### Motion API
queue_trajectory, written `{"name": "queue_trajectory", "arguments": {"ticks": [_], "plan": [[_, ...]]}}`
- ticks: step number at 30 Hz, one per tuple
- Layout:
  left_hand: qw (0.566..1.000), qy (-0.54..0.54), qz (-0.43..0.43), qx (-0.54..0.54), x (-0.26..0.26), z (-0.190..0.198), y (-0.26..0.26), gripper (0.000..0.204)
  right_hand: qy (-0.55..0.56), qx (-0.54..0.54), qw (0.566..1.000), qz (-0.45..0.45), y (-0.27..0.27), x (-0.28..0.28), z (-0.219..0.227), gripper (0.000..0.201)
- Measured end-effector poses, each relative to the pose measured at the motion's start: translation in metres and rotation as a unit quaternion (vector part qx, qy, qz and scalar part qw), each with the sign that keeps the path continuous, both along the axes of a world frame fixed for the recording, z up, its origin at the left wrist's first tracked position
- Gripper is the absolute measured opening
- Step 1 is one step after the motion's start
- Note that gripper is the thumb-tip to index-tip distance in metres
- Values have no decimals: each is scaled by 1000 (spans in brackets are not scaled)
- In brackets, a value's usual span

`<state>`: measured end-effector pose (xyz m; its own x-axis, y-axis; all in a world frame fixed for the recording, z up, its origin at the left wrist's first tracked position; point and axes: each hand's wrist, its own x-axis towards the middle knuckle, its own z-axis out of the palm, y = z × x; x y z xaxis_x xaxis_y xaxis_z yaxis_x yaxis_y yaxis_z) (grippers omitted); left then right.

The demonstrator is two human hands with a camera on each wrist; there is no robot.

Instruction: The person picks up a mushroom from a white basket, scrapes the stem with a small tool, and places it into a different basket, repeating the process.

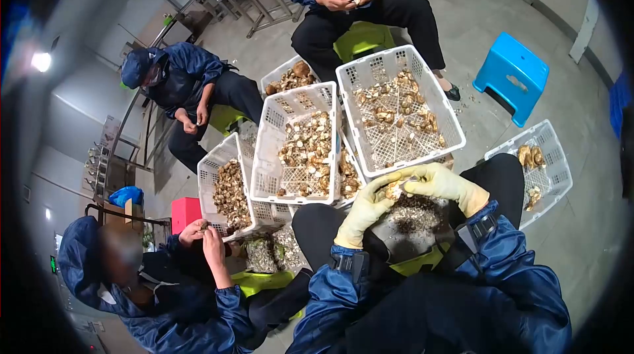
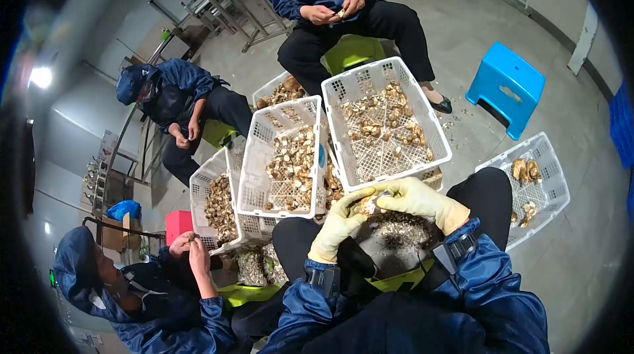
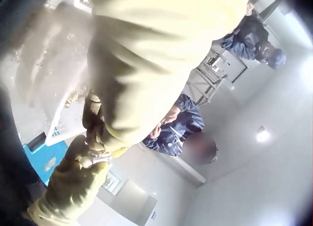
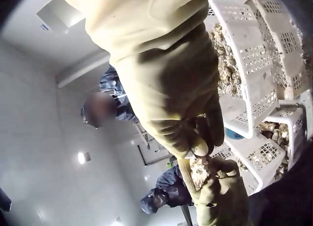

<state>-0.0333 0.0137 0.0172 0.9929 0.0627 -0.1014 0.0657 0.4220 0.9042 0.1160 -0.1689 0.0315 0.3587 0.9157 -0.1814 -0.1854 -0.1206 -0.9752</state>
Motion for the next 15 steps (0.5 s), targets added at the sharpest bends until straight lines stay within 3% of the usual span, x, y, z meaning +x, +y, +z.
{"name": "queue_trajectory", "arguments": {"ticks": [2,6,11,15], "plan": [[1000,7,-1,31,1,-6,1,56,-50,-5,999,-14,3,-2,-9,27],[1000,-2,-6,23,2,-7,0,56,-8,-30,999,-19,1,3,-4,28],[1000,9,-2,25,3,-5,0,59,-67,-7,997,-34,2,-9,8,34],[1000,-14,1,-25,3,-11,1,63,0,-10,999,-38,2,-3,4,34]]}}
